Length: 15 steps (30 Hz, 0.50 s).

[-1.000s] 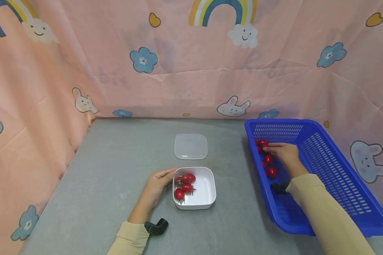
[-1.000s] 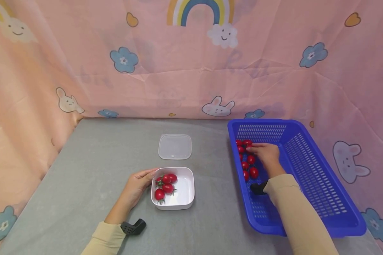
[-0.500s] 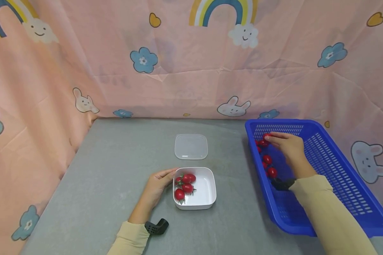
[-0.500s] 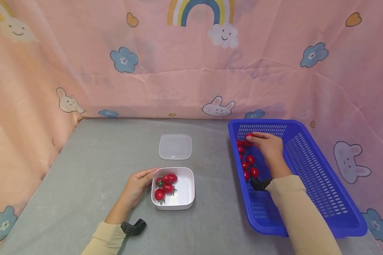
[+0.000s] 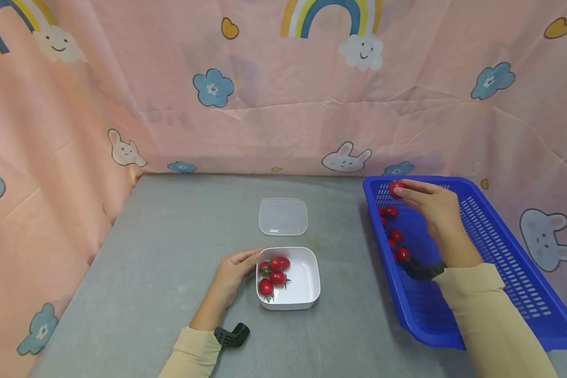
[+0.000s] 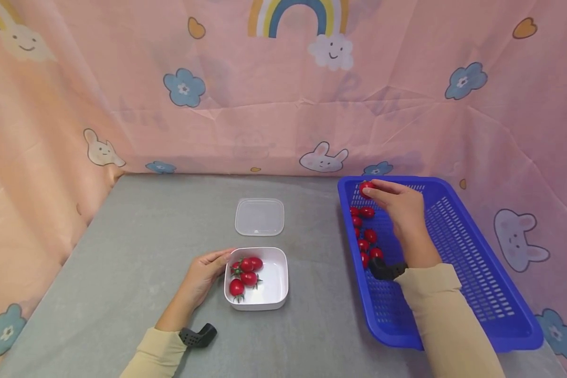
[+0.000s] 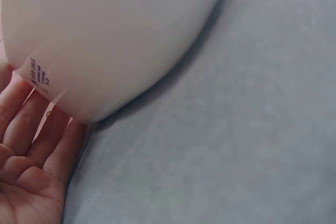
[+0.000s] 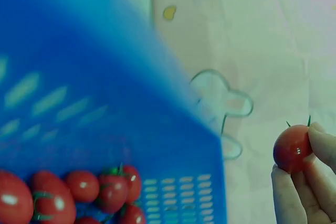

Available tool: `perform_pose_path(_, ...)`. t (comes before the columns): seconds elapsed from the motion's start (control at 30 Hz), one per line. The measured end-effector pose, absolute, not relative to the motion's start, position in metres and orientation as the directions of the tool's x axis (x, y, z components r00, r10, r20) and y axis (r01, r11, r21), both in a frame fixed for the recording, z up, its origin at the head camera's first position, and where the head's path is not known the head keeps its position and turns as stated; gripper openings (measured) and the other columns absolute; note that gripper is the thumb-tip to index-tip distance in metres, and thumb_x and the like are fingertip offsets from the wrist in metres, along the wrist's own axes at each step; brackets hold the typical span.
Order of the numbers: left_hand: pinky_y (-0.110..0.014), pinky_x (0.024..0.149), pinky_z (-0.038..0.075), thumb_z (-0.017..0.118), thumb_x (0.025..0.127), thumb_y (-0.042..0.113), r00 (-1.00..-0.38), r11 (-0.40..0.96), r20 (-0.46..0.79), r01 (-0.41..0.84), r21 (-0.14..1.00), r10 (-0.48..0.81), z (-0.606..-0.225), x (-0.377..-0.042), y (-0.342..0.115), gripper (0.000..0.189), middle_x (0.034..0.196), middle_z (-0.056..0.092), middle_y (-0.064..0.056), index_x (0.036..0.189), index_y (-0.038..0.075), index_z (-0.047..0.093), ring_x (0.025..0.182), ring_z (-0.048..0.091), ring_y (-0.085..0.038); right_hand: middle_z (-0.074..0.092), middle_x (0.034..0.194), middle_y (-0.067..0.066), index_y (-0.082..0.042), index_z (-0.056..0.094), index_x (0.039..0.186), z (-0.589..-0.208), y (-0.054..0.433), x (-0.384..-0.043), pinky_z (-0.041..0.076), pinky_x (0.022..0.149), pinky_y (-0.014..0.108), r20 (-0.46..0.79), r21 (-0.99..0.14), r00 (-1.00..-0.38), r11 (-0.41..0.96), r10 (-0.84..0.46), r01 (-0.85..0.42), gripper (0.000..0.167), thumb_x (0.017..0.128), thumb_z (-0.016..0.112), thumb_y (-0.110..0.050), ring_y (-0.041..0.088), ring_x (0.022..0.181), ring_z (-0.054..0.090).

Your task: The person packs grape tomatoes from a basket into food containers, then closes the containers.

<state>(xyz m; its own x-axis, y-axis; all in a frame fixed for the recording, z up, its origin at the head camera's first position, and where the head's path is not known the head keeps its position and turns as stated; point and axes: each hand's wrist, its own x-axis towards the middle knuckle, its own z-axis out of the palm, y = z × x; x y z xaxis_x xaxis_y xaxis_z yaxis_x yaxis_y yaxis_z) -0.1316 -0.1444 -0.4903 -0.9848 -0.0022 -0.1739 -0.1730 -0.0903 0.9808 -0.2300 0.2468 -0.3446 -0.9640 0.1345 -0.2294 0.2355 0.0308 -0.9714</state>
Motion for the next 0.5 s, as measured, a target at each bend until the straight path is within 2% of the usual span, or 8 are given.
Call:
perform_pose_path(0.23, -0.023, 0.095, 0.053, 0.064, 0.095, 0.013, -0.983, -0.089, -0.182, -0.181, 0.979, 0.002, -0.489, -0.132, -0.144, 0.031, 0.122, 0.071, -0.014, 0.12, -0.006, 0.068, 0.105, 0.066, -0.002, 0.071, 0.093, -0.024, -0.021, 0.071, 0.125, -0.331, 0.229, -0.219, 0.026, 0.117, 0.039, -0.221, -0.972, -0.972, 0.06, 0.081, 0.226, 0.052, 0.077, 0.084, -0.035, -0.01, 0.086, 0.068)
perform_pose_path(0.37, -0.02, 0.093, 0.053, 0.065, 0.095, 0.014, -0.984, -0.088, -0.177, -0.177, 0.98, 0.003, -0.49, -0.132, -0.144, 0.033, 0.121, 0.072, -0.013, 0.12, -0.007, 0.067, 0.104, 0.066, -0.002, 0.073, 0.089, -0.024, -0.021, 0.07, 0.124, -0.326, 0.215, -0.213, 0.029, 0.116, 0.038, -0.217, -0.97, -0.975, 0.099, 0.049, 0.22, 0.048, 0.08, 0.082, -0.036, -0.01, 0.09, 0.067)
perform_pose_path(0.43, -0.02, 0.093, 0.053, 0.065, 0.095, 0.014, -0.983, -0.087, -0.182, -0.181, 0.98, -0.001, -0.49, -0.132, -0.144, 0.032, 0.12, 0.072, -0.012, 0.12, -0.006, 0.068, 0.104, 0.066, -0.001, 0.072, 0.088, -0.026, -0.02, 0.068, 0.129, -0.324, 0.208, -0.21, 0.029, 0.119, 0.041, -0.219, -0.963, -0.975, 0.149, 0.047, 0.224, 0.053, 0.081, 0.08, -0.039, -0.01, 0.09, 0.066)
perform_pose_path(0.5, -0.021, 0.093, 0.053, 0.066, 0.095, 0.014, -0.983, -0.083, -0.181, -0.181, 0.98, -0.003, -0.491, -0.132, -0.144, 0.032, 0.12, 0.072, -0.012, 0.12, -0.006, 0.068, 0.104, 0.066, -0.002, 0.071, 0.087, -0.028, -0.018, 0.064, 0.134, -0.323, 0.202, -0.207, 0.037, 0.116, 0.036, -0.223, -0.952, -0.974, 0.203, 0.045, 0.228, 0.059, 0.082, 0.079, -0.042, -0.012, 0.09, 0.065)
